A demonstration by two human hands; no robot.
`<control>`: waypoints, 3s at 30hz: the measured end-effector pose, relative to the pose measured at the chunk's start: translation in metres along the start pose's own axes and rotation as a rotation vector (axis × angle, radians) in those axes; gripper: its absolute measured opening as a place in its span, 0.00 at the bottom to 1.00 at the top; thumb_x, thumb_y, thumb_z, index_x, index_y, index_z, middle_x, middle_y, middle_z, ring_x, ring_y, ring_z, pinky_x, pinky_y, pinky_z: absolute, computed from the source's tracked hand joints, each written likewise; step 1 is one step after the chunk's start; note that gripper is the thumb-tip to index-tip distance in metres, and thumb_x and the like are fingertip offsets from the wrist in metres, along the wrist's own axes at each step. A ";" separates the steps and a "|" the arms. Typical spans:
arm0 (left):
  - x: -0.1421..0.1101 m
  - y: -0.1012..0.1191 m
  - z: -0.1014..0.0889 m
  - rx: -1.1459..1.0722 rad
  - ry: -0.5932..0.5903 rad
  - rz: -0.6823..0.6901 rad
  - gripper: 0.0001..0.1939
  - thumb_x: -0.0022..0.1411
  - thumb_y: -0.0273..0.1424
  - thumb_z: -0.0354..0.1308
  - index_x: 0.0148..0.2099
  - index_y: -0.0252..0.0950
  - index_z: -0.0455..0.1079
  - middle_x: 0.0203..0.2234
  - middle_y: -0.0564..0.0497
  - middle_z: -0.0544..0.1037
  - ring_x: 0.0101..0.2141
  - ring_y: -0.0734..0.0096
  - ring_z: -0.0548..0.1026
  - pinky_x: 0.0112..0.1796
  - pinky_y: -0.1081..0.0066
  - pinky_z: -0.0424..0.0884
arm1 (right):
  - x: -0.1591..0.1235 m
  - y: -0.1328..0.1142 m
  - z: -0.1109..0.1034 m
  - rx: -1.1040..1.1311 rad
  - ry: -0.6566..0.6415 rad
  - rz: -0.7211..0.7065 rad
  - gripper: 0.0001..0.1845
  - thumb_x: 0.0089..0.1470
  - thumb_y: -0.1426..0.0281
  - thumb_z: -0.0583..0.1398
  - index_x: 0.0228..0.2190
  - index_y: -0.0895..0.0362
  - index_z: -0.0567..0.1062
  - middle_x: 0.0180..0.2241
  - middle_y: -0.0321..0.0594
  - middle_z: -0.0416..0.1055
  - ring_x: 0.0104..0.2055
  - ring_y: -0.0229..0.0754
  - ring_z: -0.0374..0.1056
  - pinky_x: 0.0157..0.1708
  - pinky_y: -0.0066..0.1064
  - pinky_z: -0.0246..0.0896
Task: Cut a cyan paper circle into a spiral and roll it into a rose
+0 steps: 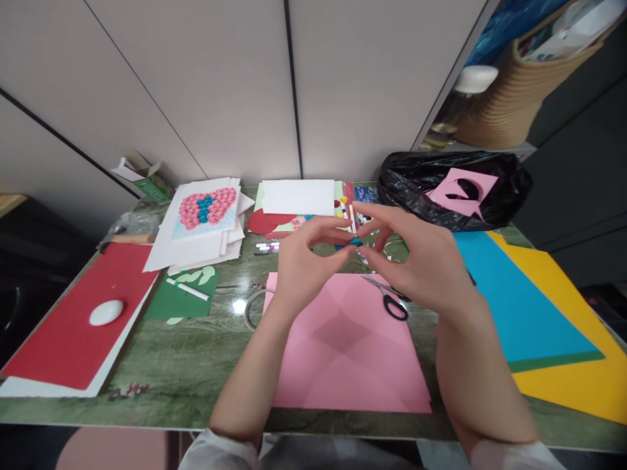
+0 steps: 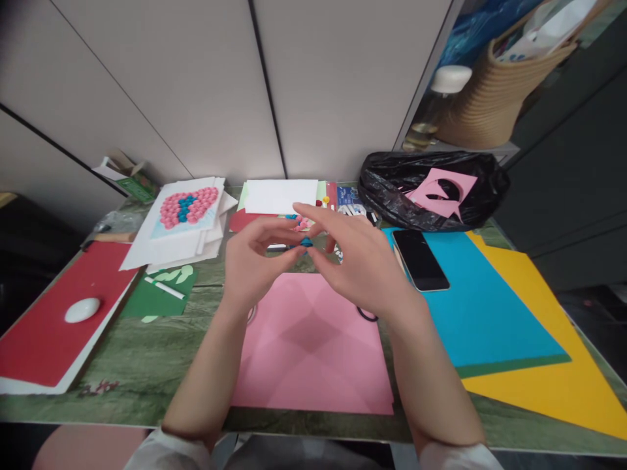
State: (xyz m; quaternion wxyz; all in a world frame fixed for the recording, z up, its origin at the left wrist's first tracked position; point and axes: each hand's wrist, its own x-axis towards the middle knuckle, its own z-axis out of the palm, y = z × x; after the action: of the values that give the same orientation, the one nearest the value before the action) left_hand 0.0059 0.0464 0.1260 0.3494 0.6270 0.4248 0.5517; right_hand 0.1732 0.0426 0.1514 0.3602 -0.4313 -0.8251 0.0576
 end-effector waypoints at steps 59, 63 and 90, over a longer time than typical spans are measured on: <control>-0.004 0.006 0.003 0.000 0.013 0.066 0.13 0.51 0.23 0.64 0.40 0.39 0.73 0.35 0.54 0.80 0.35 0.72 0.79 0.41 0.69 0.77 | -0.001 0.005 -0.001 0.053 0.077 0.032 0.28 0.52 0.74 0.59 0.54 0.45 0.63 0.36 0.32 0.76 0.32 0.40 0.71 0.39 0.38 0.68; -0.004 0.006 0.006 -0.112 0.046 0.037 0.11 0.50 0.23 0.65 0.38 0.38 0.72 0.33 0.53 0.79 0.35 0.71 0.79 0.41 0.68 0.77 | 0.000 0.006 0.001 0.213 0.119 0.058 0.28 0.52 0.71 0.60 0.54 0.46 0.63 0.36 0.34 0.76 0.34 0.42 0.72 0.36 0.37 0.70; -0.001 0.005 0.001 0.327 -0.068 0.068 0.22 0.50 0.16 0.58 0.46 0.41 0.68 0.33 0.56 0.80 0.35 0.71 0.78 0.38 0.70 0.72 | 0.004 0.008 0.007 -0.160 -0.073 -0.101 0.28 0.53 0.77 0.56 0.55 0.51 0.64 0.36 0.37 0.75 0.39 0.44 0.64 0.43 0.40 0.62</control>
State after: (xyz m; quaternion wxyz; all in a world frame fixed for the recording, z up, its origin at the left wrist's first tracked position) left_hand 0.0080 0.0435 0.1299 0.2380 0.7078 0.4753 0.4654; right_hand 0.1727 0.0525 0.1451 0.2967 -0.4143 -0.8604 -0.0110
